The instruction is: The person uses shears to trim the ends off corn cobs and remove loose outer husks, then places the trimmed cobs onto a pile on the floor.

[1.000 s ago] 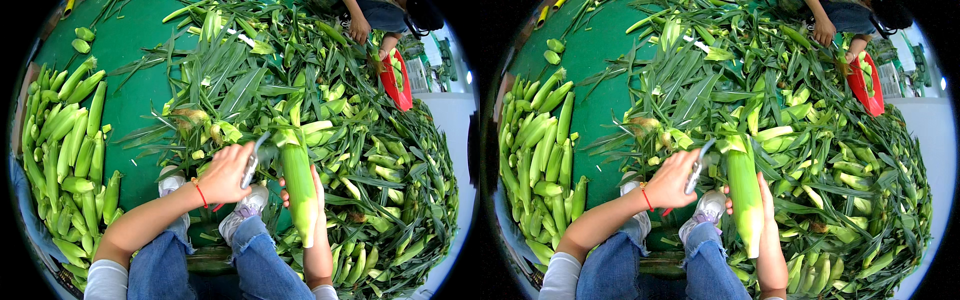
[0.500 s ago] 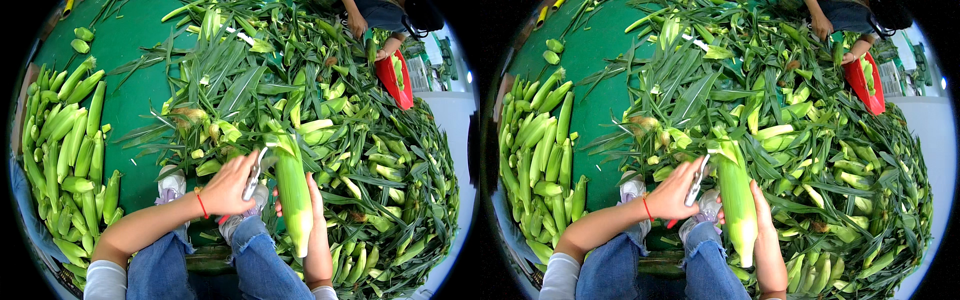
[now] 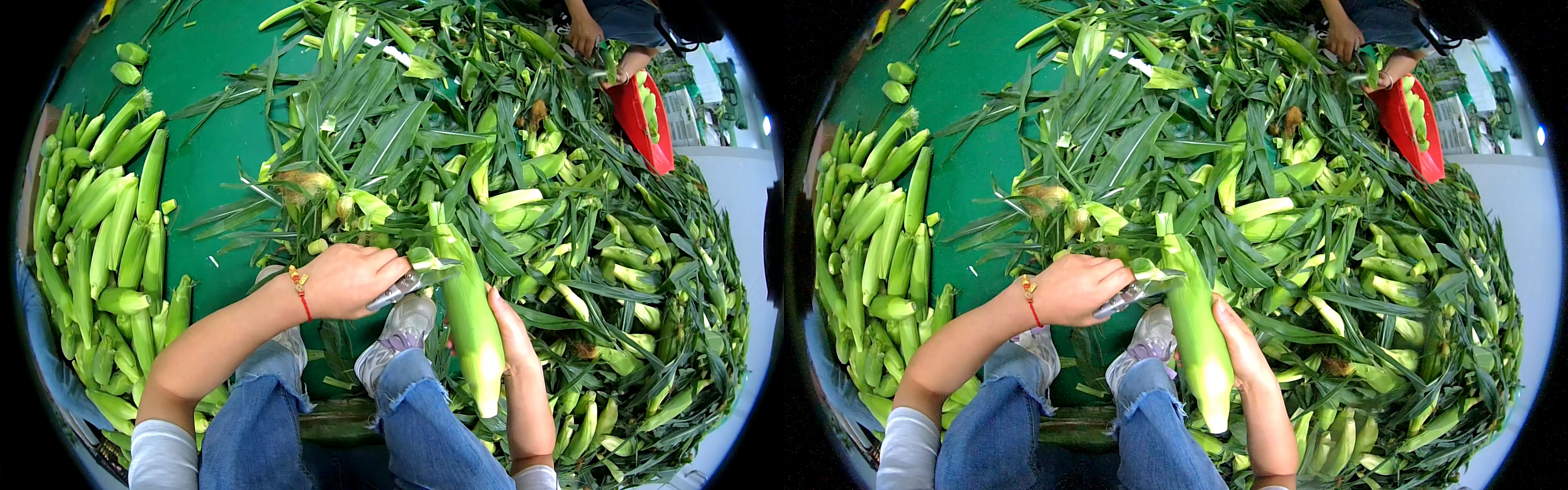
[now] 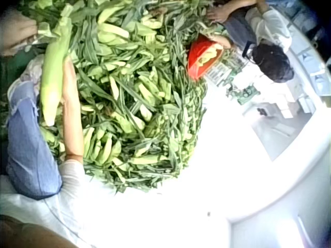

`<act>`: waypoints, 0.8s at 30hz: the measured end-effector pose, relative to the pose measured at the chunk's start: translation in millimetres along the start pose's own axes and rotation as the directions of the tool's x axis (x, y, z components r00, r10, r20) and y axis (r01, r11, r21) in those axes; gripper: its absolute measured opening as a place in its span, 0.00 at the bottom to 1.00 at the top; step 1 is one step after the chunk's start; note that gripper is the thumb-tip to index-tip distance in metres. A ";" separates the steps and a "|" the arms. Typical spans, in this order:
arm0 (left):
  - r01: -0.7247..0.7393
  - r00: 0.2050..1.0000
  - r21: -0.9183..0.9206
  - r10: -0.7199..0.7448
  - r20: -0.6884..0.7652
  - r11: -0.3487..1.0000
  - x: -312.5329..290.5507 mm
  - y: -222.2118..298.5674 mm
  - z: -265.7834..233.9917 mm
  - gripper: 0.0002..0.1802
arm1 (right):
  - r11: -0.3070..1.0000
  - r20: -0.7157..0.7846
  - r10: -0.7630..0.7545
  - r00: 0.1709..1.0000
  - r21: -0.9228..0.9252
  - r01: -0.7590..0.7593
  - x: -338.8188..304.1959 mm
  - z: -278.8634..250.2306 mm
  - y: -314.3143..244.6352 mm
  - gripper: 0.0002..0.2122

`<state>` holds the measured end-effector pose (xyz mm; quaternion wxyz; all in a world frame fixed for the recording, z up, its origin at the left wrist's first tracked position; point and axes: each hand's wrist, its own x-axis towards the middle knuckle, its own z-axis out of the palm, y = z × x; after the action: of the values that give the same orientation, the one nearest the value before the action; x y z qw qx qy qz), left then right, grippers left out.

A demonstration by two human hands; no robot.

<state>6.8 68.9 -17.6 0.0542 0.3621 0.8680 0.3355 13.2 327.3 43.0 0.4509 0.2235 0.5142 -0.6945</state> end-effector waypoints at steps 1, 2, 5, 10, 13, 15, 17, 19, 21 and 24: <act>-0.046 0.997 0.051 0.049 -0.054 0.998 -0.5 -0.3 3.5 0.20 | 0.998 0.016 -0.036 0.999 -0.054 0.037 0.9 1.4 0.2 0.25; -0.094 0.989 0.103 0.105 -0.107 0.990 1.2 1.3 5.1 0.21 | 0.989 -0.003 -0.069 0.998 -0.134 0.068 1.5 3.7 1.0 0.25; 0.063 0.997 0.004 -0.063 0.037 0.998 1.7 12.6 6.5 0.21 | 0.958 -0.014 -0.134 0.991 -0.256 0.126 4.2 12.7 3.2 0.25; 0.166 0.984 -0.007 -0.165 0.070 0.986 -4.4 18.4 -3.0 0.24 | 0.876 -0.032 -0.247 0.968 -0.434 0.209 4.1 10.0 0.9 0.26; 0.180 0.983 -0.001 -0.180 0.049 0.984 -8.1 21.9 12.0 0.29 | 0.816 -0.020 -0.300 0.954 -0.524 0.245 10.1 8.8 9.0 0.28; 0.224 0.969 0.011 -0.223 0.108 0.975 -2.2 31.1 9.9 0.31 | 0.826 -0.017 -0.286 0.958 -0.511 0.237 11.8 14.9 11.5 0.30; 0.205 0.979 -0.007 -0.205 0.006 0.979 0.0 32.2 16.8 0.33 | 0.817 0.015 -0.331 0.944 -0.497 0.294 14.5 9.9 15.1 0.29; 0.250 0.968 -0.005 -0.250 0.020 0.968 1.4 31.8 19.0 0.29 | 0.818 0.022 -0.334 0.942 -0.490 0.301 11.8 7.8 13.0 0.28; 0.513 0.858 -0.067 -0.512 0.035 0.856 2.0 20.3 9.5 0.26 | 0.836 0.013 -0.291 0.957 -0.483 0.261 6.5 10.1 7.4 0.28; 0.613 0.769 -0.259 -0.638 -0.018 0.746 -5.1 -14.6 -1.4 0.22 | 0.782 0.041 -0.318 0.947 -0.554 0.286 -5.3 6.2 6.3 0.28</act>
<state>1.4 57.2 -26.4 0.1608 0.0225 0.8938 0.4181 22.2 323.3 46.2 0.3648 0.0173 0.7339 -0.5727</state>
